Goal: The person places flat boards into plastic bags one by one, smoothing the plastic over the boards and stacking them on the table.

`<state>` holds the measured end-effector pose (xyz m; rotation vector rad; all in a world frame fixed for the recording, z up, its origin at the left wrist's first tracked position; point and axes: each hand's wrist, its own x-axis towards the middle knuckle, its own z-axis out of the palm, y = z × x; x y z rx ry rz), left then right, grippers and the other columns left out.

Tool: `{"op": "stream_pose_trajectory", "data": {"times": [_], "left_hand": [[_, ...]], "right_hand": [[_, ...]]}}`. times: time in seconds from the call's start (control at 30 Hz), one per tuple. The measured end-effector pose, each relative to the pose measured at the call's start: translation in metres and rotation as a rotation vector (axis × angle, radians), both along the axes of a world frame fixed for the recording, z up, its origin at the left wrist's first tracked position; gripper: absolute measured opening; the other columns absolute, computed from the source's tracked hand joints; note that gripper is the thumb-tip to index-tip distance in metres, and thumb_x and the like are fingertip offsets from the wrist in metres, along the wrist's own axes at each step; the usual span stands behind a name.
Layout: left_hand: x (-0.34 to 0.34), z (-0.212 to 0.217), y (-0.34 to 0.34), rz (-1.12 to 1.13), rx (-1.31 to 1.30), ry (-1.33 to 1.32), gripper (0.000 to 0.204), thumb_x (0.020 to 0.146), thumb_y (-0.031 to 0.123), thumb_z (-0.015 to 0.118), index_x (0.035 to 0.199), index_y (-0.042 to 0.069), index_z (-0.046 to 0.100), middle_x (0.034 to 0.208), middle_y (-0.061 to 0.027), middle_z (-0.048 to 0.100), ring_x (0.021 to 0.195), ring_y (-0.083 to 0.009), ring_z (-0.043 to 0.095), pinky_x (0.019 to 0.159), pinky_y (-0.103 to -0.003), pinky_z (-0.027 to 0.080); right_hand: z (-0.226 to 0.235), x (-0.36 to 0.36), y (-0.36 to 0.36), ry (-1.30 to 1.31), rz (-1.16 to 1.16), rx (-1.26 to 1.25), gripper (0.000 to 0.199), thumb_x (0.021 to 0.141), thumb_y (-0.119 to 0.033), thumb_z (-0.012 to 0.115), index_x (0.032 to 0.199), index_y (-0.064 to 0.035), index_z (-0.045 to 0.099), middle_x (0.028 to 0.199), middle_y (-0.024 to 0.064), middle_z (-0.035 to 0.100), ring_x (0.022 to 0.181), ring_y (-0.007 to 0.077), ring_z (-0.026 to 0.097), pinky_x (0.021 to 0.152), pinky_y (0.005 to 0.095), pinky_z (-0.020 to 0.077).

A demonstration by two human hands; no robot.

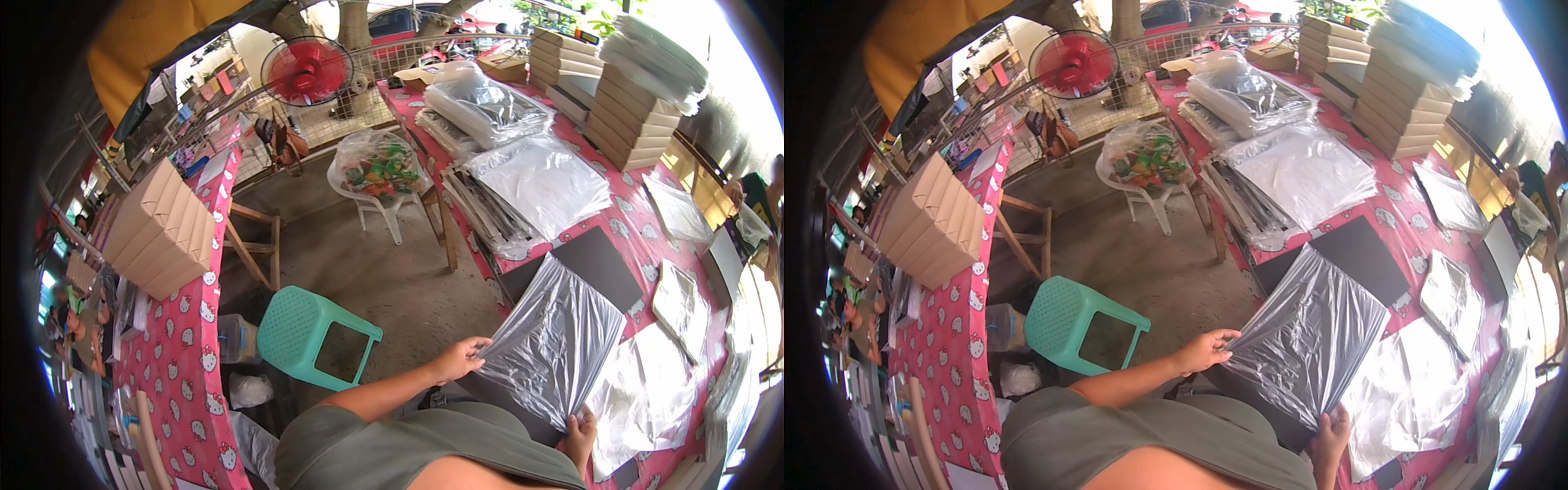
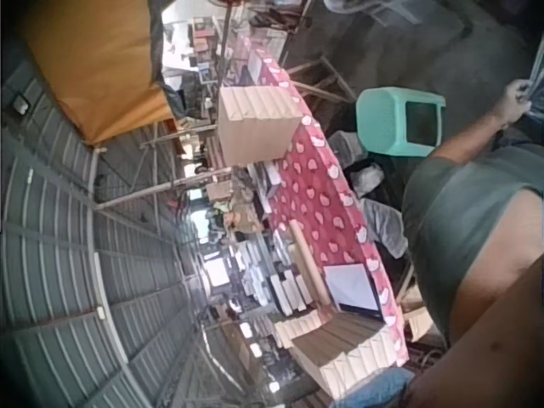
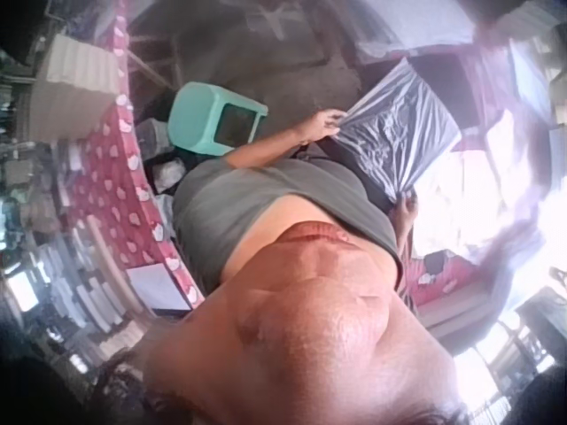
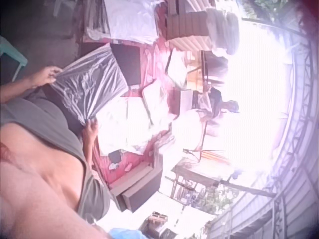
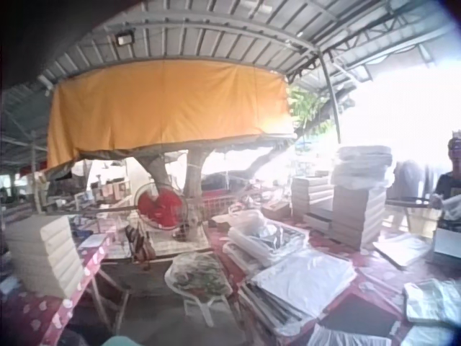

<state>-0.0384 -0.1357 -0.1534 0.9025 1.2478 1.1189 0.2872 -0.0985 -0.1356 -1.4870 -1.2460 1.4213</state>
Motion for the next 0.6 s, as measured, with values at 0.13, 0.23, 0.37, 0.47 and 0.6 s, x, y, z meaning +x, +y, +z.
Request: {"op": "stream_pose_trajectory", "data": {"times": [0.13, 0.23, 0.37, 0.47, 0.6], "left_hand": [[-0.009, 0.003, -0.007, -0.023, -0.103, 0.006, 0.039, 0.083, 0.004, 0.052, 0.121, 0.008, 0.044, 0.089, -0.0034, 0.057, 0.076, -0.0051, 0.047, 0.066, -0.021, 0.041], [-0.013, 0.01, -0.011, -0.088, -0.083, 0.15, 0.033, 0.082, 0.005, 0.055, 0.114, 0.007, 0.05, 0.083, -0.002, 0.058, 0.071, -0.0041, 0.049, 0.061, -0.02, 0.041], [-0.008, 0.018, -0.021, -0.007, 0.023, 0.333, 0.03, 0.078, 0.006, 0.06, 0.107, 0.005, 0.054, 0.071, -0.0026, 0.061, 0.065, -0.0039, 0.051, 0.056, -0.02, 0.041], [-0.006, 0.023, -0.038, 0.053, -0.023, 0.319, 0.036, 0.077, 0.006, 0.061, 0.111, 0.002, 0.049, 0.071, -0.005, 0.062, 0.065, -0.0059, 0.054, 0.058, -0.021, 0.043], [-0.008, 0.012, -0.035, 0.002, -0.164, 0.192, 0.04, 0.078, 0.006, 0.06, 0.114, 0.0, 0.043, 0.074, -0.0067, 0.062, 0.065, -0.0082, 0.055, 0.06, -0.021, 0.045]], "right_hand": [[0.001, 0.01, -0.016, 0.07, 0.006, -0.026, 0.043, 0.077, 0.001, 0.053, 0.118, 0.0033, 0.04, 0.093, 0.009, 0.055, 0.077, 0.0091, 0.051, 0.064, 0.0202, 0.0408], [-0.005, 0.028, -0.03, -0.06, 0.047, -0.016, 0.047, 0.075, -0.001, 0.057, 0.118, 0.0022, 0.04, 0.085, 0.0053, 0.055, 0.07, 0.0076, 0.05, 0.06, 0.0195, 0.0399], [0.018, 0.023, -0.035, -0.285, 0.135, 0.092, 0.054, 0.073, -0.008, 0.063, 0.121, -0.0023, 0.039, 0.086, 0.0049, 0.056, 0.07, 0.0077, 0.05, 0.061, 0.0196, 0.0415], [0.042, 0.013, -0.035, -0.134, 0.14, 0.046, 0.068, 0.069, -0.01, 0.069, 0.126, -0.0059, 0.033, 0.092, 0.0079, 0.057, 0.078, 0.0126, 0.055, 0.068, 0.0241, 0.0449], [0.034, 0.024, -0.038, -0.188, 0.18, 0.186, 0.08, 0.065, -0.009, 0.072, 0.13, -0.0085, 0.026, 0.096, 0.0118, 0.057, 0.086, 0.0175, 0.057, 0.074, 0.027, 0.0452]]}}
